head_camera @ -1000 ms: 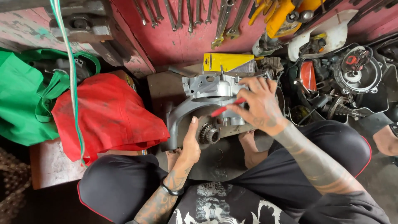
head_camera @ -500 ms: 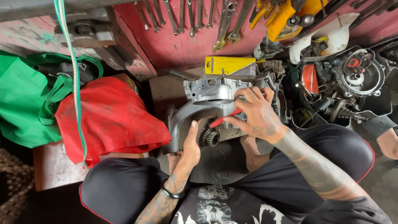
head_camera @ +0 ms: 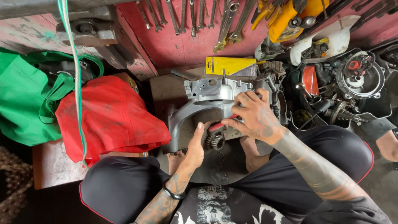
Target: A person is cleaning a motorcycle engine gear component using a small brush to remove dirt and grease.
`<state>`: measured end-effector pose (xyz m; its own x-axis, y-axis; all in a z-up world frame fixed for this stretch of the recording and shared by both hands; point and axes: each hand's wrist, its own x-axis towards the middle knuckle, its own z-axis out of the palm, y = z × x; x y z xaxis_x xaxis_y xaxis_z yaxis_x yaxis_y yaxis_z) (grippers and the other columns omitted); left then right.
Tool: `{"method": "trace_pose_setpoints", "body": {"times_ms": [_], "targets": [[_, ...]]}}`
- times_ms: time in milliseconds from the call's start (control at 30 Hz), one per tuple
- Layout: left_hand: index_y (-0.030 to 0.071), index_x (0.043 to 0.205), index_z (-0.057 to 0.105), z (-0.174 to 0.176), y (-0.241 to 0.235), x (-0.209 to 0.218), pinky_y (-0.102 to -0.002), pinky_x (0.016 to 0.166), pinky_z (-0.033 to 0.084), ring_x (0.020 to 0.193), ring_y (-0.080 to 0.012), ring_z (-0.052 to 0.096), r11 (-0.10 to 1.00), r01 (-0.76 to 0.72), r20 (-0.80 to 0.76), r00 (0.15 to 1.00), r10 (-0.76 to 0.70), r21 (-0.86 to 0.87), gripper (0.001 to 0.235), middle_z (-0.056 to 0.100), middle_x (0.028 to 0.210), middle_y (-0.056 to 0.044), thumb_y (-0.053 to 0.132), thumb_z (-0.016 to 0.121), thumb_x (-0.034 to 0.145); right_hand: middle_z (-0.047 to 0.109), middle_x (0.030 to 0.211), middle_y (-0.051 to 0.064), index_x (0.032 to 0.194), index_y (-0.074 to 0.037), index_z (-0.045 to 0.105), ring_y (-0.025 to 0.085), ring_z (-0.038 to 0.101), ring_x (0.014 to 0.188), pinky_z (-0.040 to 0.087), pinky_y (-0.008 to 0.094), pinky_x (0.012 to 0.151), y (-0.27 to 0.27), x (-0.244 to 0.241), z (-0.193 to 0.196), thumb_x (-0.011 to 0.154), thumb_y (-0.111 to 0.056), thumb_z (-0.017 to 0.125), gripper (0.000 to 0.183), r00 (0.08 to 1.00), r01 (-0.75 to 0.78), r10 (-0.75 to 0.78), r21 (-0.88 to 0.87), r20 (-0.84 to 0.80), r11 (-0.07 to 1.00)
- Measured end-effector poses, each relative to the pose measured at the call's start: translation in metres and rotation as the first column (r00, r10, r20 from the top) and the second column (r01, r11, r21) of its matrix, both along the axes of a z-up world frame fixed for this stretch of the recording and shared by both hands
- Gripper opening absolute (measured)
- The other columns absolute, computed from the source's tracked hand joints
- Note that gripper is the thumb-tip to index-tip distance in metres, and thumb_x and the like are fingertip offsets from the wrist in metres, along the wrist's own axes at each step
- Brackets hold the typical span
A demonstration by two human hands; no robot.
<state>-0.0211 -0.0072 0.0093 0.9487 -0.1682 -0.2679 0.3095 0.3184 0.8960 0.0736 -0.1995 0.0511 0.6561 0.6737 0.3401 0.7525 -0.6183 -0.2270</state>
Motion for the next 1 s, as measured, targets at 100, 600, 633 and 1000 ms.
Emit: {"method": "trace_pose_setpoints", "body": {"times_ms": [100,600,633,1000], "targets": [[0.000,0.146,0.054,0.024,-0.002,0.003,-0.048,0.126,0.024,0.140,-0.0341,0.049,0.999,-0.025,-0.085,0.996,0.027,0.027,0.065,0.059,0.144,-0.023,0.047,0.028,0.110,0.056,0.092,0.001,0.069,-0.017,0.053,0.021,0.055,0.086,0.029,0.041,0.091,0.007,-0.008,0.006,0.095,-0.062,0.064,0.053,0.998,-0.059,0.059,0.023,-0.030,0.998],[0.003,0.135,0.064,-0.050,0.006,0.025,-0.068,0.078,0.060,0.093,-0.0404,0.072,0.804,-0.341,-0.443,0.890,0.109,-0.488,0.083,0.071,0.112,-0.025,0.072,0.036,0.098,0.059,0.100,0.003,0.073,-0.015,0.055,0.023,0.054,0.092,0.027,0.041,0.091,0.005,-0.005,0.004,0.090,-0.065,0.068,0.055,0.998,-0.011,0.006,0.071,0.070,0.997],[0.002,0.135,0.064,-0.049,0.006,0.025,-0.069,0.078,0.059,0.091,-0.0433,0.072,0.791,-0.332,-0.430,0.897,0.098,-0.513,0.086,0.070,0.114,-0.029,0.074,0.035,0.097,0.059,0.103,0.002,0.074,-0.016,0.054,0.023,0.056,0.095,0.029,0.041,0.089,0.008,-0.009,0.002,0.089,-0.063,0.070,0.052,0.998,-0.053,0.050,0.104,0.031,0.993],[-0.001,0.130,0.068,-0.017,0.008,0.020,-0.067,0.089,0.056,0.102,-0.0453,0.069,0.811,-0.362,-0.488,0.866,0.111,-0.459,0.083,0.070,0.115,-0.030,0.069,0.037,0.098,0.062,0.111,0.001,0.075,-0.017,0.059,0.024,0.056,0.100,0.030,0.041,0.089,-0.003,0.006,0.004,0.087,-0.057,0.075,0.045,0.994,0.084,-0.091,0.099,0.062,0.992]]}}
